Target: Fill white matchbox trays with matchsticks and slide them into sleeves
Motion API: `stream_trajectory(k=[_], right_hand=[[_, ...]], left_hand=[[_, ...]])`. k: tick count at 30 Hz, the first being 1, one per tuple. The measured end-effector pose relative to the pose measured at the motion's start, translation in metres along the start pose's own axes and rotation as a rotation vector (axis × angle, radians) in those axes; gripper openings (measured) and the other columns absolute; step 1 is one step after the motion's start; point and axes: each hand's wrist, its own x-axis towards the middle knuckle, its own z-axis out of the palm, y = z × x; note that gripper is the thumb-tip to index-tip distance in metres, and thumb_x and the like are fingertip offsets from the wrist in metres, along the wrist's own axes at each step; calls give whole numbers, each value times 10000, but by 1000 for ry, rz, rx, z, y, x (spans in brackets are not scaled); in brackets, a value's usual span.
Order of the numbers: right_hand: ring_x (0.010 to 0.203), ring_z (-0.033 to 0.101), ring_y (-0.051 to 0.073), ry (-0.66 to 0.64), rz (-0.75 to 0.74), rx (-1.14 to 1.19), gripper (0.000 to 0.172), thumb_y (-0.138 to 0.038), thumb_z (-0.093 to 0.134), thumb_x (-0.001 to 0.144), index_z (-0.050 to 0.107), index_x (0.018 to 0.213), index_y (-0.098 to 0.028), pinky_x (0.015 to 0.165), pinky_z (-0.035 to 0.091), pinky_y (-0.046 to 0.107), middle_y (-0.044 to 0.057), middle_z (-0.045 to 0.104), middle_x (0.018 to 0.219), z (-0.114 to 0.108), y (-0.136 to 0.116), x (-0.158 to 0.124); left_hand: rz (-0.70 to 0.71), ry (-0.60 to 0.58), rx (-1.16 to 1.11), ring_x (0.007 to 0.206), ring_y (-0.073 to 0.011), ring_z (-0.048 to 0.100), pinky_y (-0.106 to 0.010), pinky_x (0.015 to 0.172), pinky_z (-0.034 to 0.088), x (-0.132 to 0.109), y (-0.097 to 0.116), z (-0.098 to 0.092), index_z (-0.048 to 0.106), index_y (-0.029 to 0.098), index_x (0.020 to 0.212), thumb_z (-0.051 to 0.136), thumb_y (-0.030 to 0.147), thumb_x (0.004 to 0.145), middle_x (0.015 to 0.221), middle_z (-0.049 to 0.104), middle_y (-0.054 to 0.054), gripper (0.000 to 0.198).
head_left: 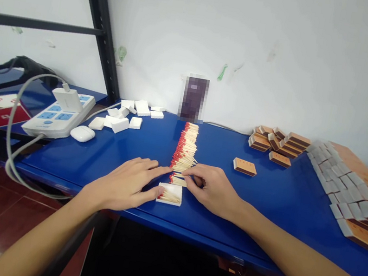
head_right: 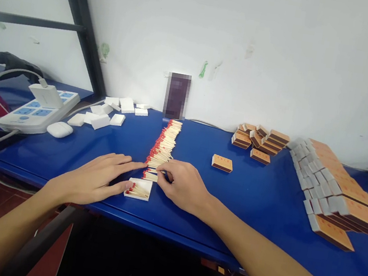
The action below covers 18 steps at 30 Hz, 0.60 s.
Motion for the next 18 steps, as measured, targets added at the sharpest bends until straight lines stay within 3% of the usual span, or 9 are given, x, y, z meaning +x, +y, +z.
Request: stream_trajectory(k=[10,18], right_hand=[[547,443,92,6,-21,0,176,-149,535,861,709,840,-156,582,341,232,-36,497,586,0,1,0],[512,403,80,83,-14,9,138,-84,515,767,597,679,-153,541,323,216,-49,449,548,-1,2,1]], left_hand=[[3,2,39,1228,-329,541,-531,1031,407,1,1,0,399,262,1484,324,477,1021,1329,574,-126,516],[9,11,-12,1218,-318,542,-525,1023,413,0,1,-2,430,286,1454,329,482,1020,1309,585,-103,488]])
